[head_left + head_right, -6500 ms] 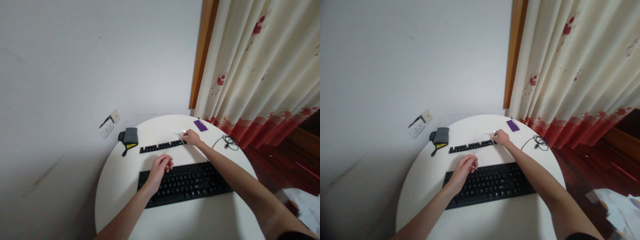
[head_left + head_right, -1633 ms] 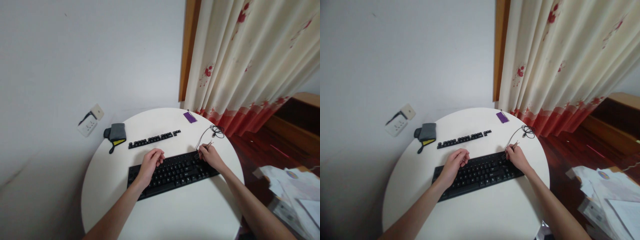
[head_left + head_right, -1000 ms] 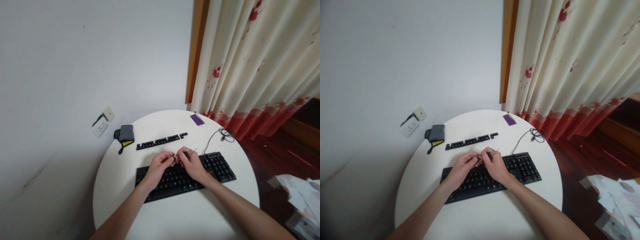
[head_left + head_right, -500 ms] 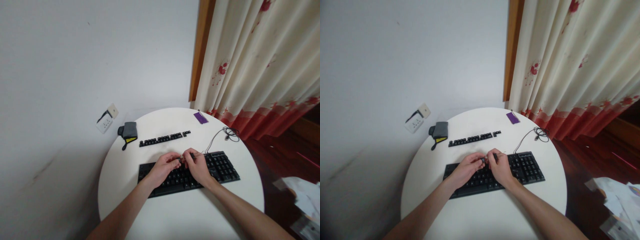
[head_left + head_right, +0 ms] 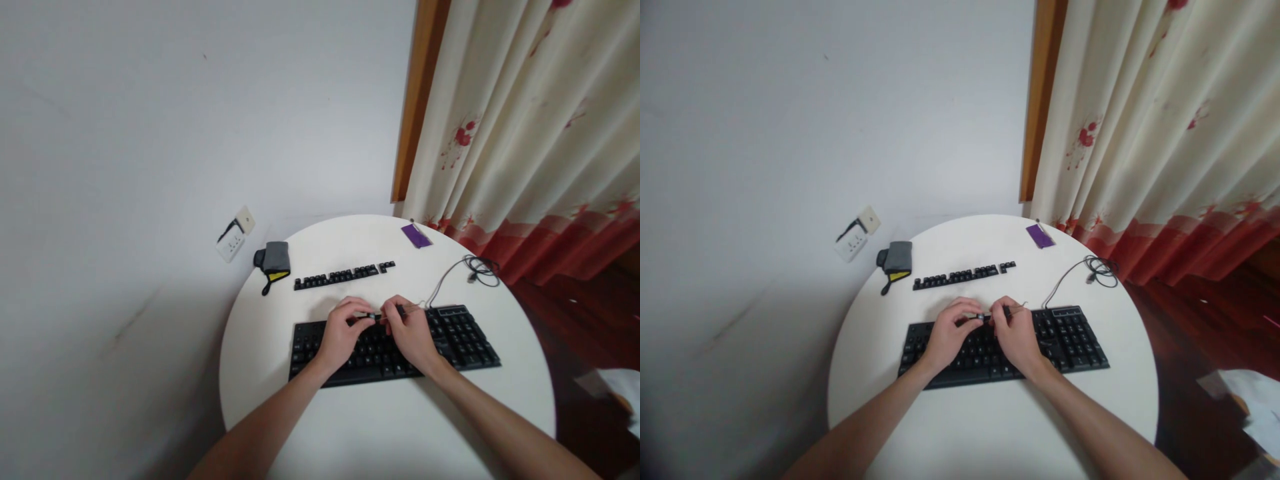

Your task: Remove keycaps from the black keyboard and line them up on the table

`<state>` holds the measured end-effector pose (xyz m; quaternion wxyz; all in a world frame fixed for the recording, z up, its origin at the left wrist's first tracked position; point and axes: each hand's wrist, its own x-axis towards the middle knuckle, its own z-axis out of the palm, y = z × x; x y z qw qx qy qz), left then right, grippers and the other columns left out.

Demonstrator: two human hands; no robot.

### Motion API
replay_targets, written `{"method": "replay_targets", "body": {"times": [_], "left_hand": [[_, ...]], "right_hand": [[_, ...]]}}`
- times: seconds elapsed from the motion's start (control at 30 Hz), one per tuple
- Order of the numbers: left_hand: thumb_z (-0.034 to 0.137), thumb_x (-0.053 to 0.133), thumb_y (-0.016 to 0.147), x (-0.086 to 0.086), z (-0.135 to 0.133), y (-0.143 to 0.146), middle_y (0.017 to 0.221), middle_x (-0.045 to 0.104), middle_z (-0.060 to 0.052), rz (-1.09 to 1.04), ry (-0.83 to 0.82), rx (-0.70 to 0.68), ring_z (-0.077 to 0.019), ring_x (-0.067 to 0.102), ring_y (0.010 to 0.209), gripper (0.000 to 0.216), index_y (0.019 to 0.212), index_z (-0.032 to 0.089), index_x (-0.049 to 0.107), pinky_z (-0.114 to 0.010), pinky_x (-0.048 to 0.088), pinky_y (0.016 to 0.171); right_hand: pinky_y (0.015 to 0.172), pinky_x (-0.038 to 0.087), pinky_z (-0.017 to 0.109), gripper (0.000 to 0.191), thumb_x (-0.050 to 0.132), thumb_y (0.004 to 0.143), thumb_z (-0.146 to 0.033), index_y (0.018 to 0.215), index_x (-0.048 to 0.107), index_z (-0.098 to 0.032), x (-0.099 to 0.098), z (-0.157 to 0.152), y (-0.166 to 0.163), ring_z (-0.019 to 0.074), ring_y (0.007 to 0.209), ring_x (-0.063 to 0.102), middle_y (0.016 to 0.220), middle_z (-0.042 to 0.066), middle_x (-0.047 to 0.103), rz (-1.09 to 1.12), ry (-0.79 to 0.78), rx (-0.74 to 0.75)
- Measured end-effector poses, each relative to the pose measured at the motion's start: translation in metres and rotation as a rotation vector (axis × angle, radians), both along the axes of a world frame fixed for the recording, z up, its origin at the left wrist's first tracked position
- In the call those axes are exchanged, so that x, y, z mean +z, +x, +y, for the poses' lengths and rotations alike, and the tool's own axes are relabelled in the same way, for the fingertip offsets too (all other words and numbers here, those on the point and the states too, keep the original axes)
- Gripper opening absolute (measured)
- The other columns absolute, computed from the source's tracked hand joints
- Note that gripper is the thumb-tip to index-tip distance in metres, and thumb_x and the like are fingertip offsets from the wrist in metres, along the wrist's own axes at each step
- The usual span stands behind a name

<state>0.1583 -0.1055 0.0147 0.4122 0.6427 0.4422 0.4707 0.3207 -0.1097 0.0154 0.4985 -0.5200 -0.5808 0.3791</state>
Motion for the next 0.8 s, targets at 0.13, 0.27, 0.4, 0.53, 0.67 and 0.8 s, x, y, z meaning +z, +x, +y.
{"method": "replay_targets", "body": {"times": [0.13, 0.27, 0.4, 0.53, 0.67, 0.8], "left_hand": [[0.023, 0.069, 0.08, -0.001, 0.005, -0.004, 0.091, 0.071, -0.005, -0.061, -0.056, 0.072, -0.018, 0.065, 0.087, 0.012, 0.09, 0.018, 0.071, -0.026, 0.049, 0.074], [0.025, 0.07, 0.079, 0.003, 0.01, -0.01, 0.091, 0.071, -0.005, -0.138, -0.086, 0.101, -0.0182, 0.065, 0.088, 0.015, 0.092, 0.017, 0.07, -0.026, 0.049, 0.075], [0.023, 0.075, 0.075, 0.007, 0.007, -0.008, 0.085, 0.07, -0.004, -0.179, -0.119, 0.038, -0.0162, 0.065, 0.08, 0.018, 0.09, 0.016, 0.07, -0.025, 0.05, 0.074], [0.022, 0.081, 0.069, 0.006, 0.004, -0.004, 0.077, 0.069, -0.003, -0.27, -0.187, -0.034, -0.0146, 0.065, 0.072, 0.022, 0.084, 0.014, 0.066, -0.025, 0.051, 0.07], [0.024, 0.082, 0.067, 0.008, 0.004, -0.007, 0.079, 0.071, -0.004, -0.287, -0.248, -0.075, -0.0156, 0.066, 0.075, 0.027, 0.085, 0.014, 0.065, -0.027, 0.052, 0.073], [0.029, 0.076, 0.075, 0.016, 0.005, -0.01, 0.08, 0.07, -0.003, -0.226, -0.22, -0.025, -0.0154, 0.065, 0.074, 0.028, 0.097, 0.016, 0.065, -0.027, 0.051, 0.073]], "right_hand": [[0.06, 0.039, 0.026, 0.032, 0.047, 0.095, -0.031, 0.066, 0.054, -0.019, 0.0, 0.002, 0.005, 0.0141, 0.057, 0.052, 0.058, -0.002, 0.052, -0.093, 0.025, -0.03], [0.076, 0.043, 0.029, 0.028, 0.041, 0.098, -0.031, 0.077, 0.056, -0.019, 0.002, 0.002, 0.007, 0.0175, 0.078, 0.057, 0.078, 0.002, 0.06, -0.08, 0.177, 0.012], [0.081, 0.045, 0.03, 0.023, 0.038, 0.099, -0.026, 0.104, 0.06, -0.02, 0.004, 0.0, 0.007, 0.0182, 0.086, 0.058, 0.091, 0.004, 0.062, -0.109, 0.228, 0.183], [0.078, 0.046, 0.031, 0.021, 0.049, 0.094, -0.022, 0.111, 0.062, -0.022, 0.006, -0.004, 0.002, 0.0187, 0.085, 0.058, 0.094, 0.005, 0.061, -0.186, 0.275, 0.292], [0.075, 0.046, 0.029, 0.013, 0.056, 0.091, -0.023, 0.099, 0.065, -0.021, 0.01, -0.006, 0.0, 0.0186, 0.082, 0.059, 0.089, 0.005, 0.063, -0.2, 0.282, 0.25], [0.068, 0.044, 0.027, 0.01, 0.059, 0.089, -0.025, 0.094, 0.067, -0.02, 0.014, 0.018, 0.017, 0.0159, 0.07, 0.056, 0.087, 0.003, 0.066, -0.336, 0.229, 0.137]]}}
